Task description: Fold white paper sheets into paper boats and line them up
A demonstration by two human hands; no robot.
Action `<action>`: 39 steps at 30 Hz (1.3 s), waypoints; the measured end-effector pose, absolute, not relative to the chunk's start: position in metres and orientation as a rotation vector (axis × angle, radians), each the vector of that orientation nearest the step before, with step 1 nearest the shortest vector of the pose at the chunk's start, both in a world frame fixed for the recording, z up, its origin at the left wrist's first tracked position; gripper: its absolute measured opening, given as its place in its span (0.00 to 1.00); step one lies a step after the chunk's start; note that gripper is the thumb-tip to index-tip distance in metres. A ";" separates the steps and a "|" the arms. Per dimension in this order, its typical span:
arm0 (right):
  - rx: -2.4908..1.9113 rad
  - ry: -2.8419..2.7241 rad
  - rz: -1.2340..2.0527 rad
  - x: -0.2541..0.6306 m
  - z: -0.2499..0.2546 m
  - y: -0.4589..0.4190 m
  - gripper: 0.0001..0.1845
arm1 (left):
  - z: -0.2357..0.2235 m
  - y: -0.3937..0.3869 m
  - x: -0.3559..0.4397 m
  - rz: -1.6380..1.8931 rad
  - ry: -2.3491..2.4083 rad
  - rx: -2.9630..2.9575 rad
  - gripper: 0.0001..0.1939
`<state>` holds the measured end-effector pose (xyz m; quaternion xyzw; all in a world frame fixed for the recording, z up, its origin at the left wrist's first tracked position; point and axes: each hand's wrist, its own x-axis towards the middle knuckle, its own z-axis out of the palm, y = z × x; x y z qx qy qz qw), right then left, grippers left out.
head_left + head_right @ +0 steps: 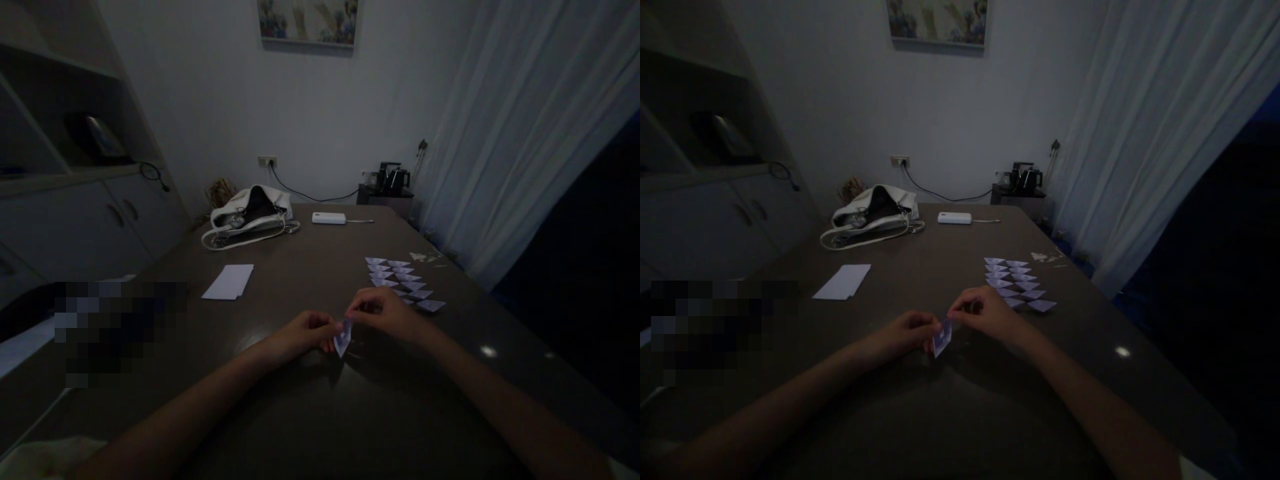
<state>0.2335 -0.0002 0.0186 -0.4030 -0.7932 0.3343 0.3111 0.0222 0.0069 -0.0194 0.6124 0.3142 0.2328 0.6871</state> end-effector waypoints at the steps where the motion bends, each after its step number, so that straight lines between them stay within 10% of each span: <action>1: -1.053 -2.140 0.863 0.236 0.020 0.000 0.10 | -0.019 0.006 0.022 0.520 0.712 1.373 0.19; 39: -1.313 -1.974 0.624 0.236 0.011 0.006 0.07 | -0.037 0.013 0.027 0.671 0.692 1.125 0.26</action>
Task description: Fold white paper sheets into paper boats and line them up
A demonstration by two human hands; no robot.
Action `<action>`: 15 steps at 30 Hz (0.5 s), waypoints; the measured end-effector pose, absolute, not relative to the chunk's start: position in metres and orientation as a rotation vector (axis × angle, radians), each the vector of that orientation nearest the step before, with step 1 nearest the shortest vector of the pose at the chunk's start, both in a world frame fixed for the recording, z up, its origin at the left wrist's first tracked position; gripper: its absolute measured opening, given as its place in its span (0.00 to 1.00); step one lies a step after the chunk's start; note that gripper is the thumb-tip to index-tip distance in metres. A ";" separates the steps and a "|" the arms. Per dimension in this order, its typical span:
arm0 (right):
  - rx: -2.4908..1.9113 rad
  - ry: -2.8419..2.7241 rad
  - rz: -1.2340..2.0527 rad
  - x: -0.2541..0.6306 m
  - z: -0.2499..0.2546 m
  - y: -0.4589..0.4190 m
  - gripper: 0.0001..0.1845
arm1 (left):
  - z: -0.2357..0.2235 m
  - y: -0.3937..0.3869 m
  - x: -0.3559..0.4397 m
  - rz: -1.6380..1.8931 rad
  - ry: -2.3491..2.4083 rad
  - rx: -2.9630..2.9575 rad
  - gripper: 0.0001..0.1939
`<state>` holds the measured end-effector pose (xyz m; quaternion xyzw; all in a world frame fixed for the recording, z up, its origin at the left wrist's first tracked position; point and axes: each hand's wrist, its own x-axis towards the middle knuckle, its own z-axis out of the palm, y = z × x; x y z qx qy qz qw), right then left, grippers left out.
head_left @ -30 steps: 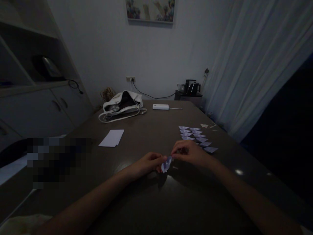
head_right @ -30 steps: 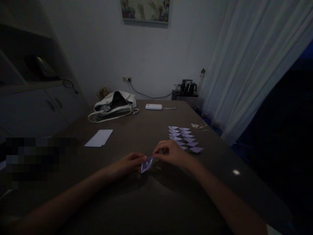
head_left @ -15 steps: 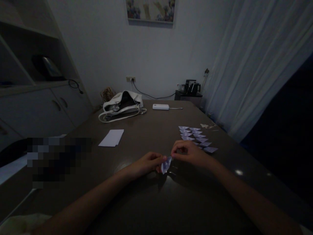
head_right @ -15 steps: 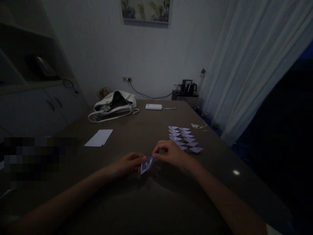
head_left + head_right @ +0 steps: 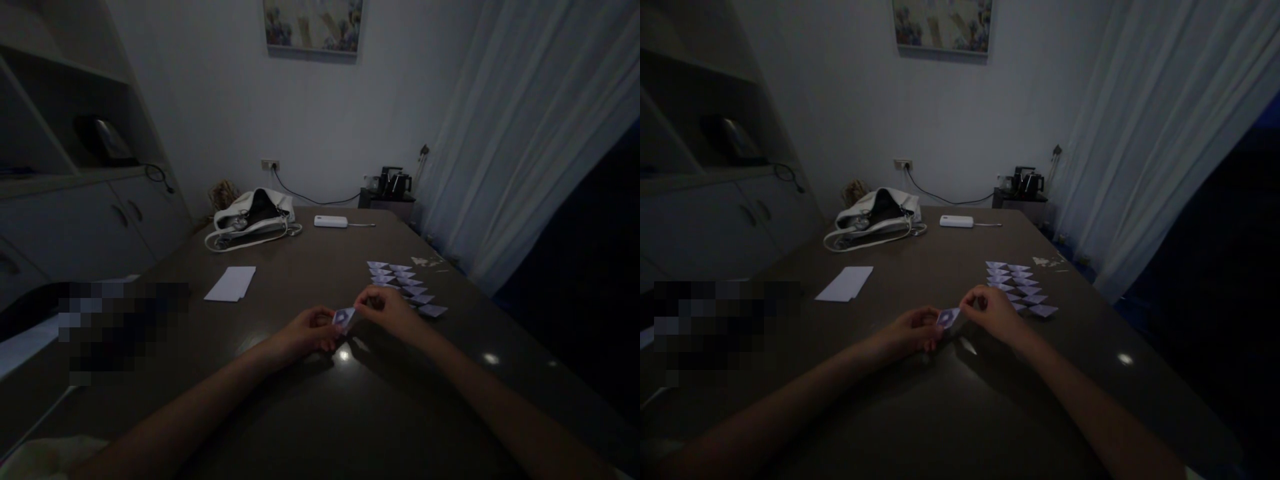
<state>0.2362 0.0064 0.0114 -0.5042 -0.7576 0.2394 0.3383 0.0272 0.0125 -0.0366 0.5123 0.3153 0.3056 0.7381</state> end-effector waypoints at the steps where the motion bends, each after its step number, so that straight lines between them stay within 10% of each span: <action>1: -1.332 -1.952 0.605 0.237 0.010 0.008 0.07 | -0.037 0.012 0.027 0.691 0.700 1.144 0.26; 15: -1.428 -1.842 0.838 0.238 -0.001 0.015 0.06 | -0.014 0.009 0.010 0.918 0.802 2.547 0.09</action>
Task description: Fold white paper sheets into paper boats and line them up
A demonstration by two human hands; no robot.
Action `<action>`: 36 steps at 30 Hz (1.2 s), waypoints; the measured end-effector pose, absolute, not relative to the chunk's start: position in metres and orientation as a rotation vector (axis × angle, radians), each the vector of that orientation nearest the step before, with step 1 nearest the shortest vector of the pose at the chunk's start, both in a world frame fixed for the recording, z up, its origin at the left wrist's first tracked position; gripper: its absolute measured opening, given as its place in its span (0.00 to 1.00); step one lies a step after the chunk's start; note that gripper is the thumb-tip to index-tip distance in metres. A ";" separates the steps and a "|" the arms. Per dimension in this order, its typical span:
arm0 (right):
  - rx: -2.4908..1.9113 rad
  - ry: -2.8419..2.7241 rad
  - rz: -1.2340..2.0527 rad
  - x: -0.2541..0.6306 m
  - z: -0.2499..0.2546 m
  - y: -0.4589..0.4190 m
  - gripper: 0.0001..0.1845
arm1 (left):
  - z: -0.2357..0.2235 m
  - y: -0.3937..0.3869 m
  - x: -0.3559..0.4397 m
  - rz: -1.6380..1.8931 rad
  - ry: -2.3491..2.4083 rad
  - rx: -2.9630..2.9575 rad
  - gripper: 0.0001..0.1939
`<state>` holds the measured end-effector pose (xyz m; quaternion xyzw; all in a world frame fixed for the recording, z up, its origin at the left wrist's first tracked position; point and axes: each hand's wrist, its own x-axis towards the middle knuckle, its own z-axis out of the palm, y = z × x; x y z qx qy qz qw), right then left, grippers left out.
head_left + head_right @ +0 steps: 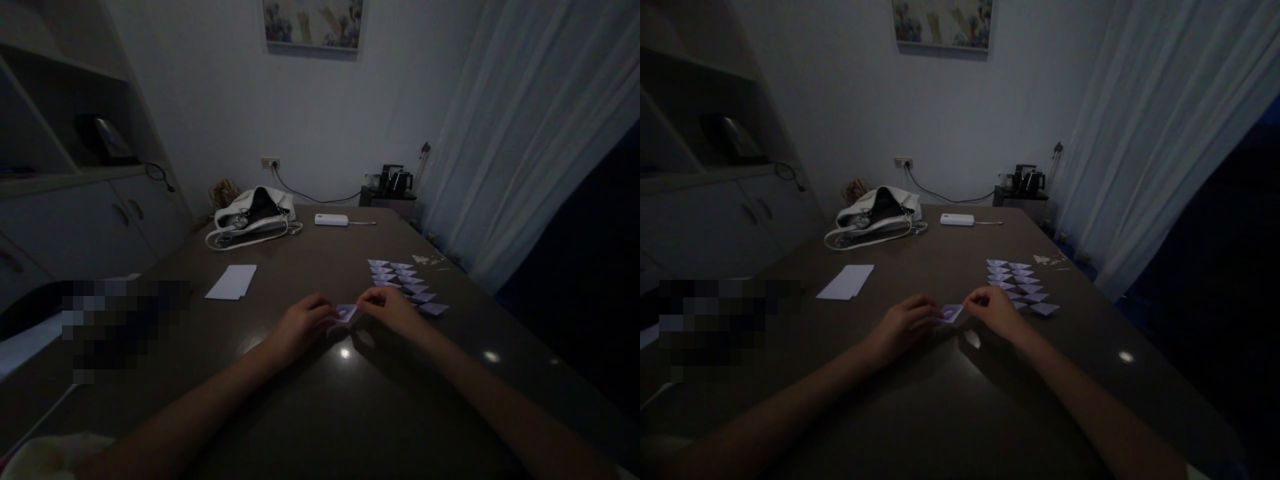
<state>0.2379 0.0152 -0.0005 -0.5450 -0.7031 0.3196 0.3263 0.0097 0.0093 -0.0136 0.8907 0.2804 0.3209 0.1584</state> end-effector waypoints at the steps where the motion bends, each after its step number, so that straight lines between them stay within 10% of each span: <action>1: -1.408 -1.855 0.853 0.238 0.000 0.015 0.06 | -0.014 0.010 0.009 0.914 0.808 2.537 0.09; 36: -1.015 -2.541 0.260 0.244 0.005 0.008 0.06 | -0.017 0.013 0.009 0.823 0.915 2.337 0.06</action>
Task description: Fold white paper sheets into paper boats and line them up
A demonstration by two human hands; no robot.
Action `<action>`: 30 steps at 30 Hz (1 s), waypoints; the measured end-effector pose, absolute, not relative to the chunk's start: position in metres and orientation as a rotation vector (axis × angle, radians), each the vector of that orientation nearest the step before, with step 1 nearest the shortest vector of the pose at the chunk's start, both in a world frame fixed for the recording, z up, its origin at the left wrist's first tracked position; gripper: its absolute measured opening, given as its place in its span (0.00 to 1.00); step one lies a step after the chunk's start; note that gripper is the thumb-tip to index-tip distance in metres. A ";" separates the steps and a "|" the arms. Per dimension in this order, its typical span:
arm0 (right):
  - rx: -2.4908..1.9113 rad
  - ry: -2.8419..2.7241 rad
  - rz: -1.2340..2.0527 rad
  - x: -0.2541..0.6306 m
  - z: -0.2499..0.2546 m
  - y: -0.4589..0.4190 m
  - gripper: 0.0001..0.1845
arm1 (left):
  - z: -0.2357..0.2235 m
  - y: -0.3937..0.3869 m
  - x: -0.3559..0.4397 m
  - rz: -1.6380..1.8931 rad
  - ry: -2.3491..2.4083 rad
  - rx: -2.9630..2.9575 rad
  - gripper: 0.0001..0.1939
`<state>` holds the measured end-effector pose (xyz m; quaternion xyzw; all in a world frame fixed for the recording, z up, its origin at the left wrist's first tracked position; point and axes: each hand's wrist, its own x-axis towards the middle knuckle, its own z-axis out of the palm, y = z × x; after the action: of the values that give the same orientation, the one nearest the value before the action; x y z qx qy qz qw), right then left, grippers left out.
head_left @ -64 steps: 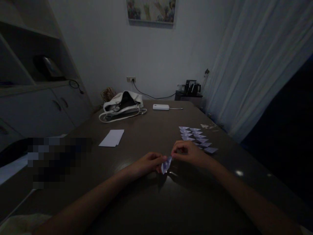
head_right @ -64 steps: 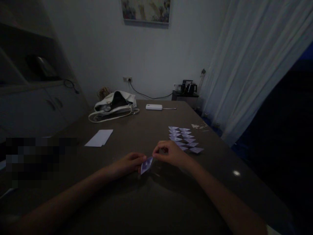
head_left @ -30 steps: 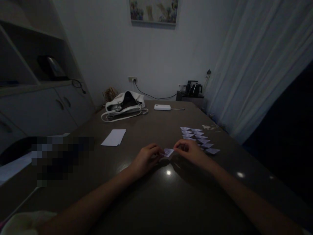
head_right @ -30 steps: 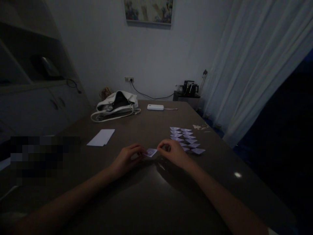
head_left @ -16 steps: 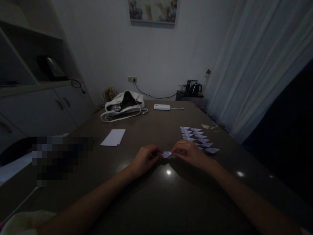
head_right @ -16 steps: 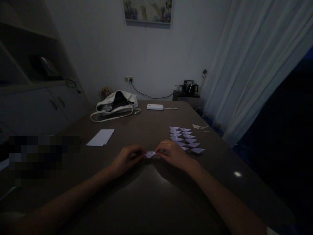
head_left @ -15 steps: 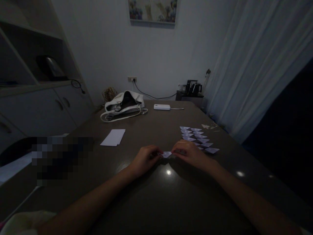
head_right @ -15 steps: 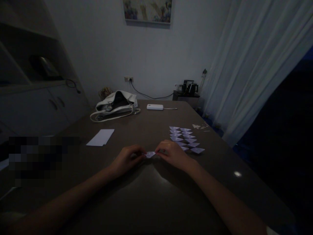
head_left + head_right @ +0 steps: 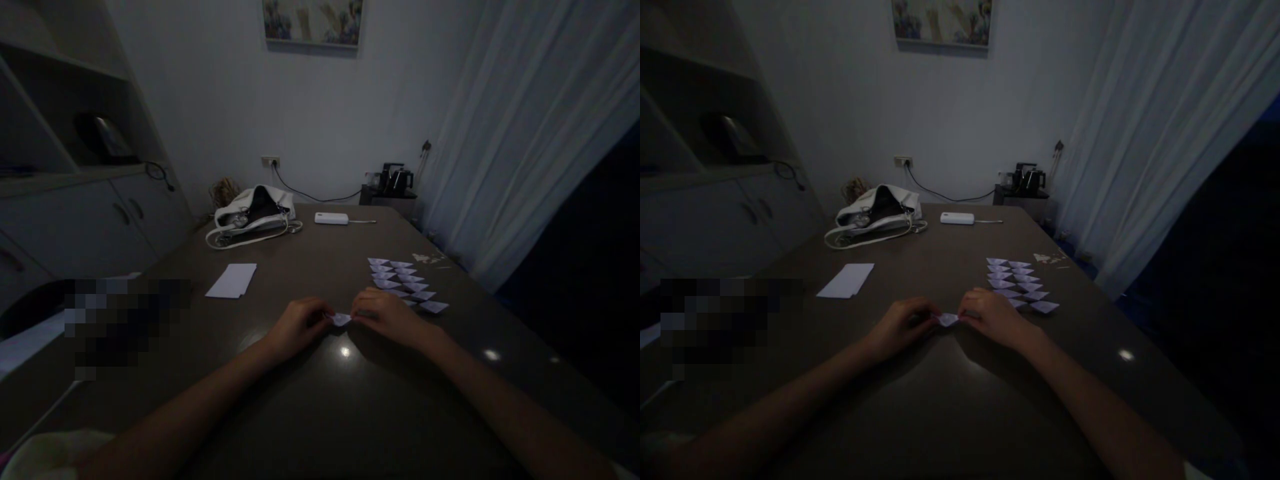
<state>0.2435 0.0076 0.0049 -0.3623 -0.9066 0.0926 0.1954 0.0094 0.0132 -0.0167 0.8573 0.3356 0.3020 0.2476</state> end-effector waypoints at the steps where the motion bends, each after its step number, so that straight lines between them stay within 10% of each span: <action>1: -1.021 -2.546 0.256 0.243 0.005 0.007 0.06 | -0.017 0.013 0.009 0.826 0.908 2.331 0.06; 30: -1.668 -2.548 -0.507 0.272 0.047 0.132 0.07 | -0.019 0.017 0.008 0.838 1.079 2.362 0.07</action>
<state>0.2718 0.1321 0.0466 -0.5400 -0.8251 -0.1643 0.0272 0.0083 0.0170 -0.0188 0.8472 0.3870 0.3006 0.2050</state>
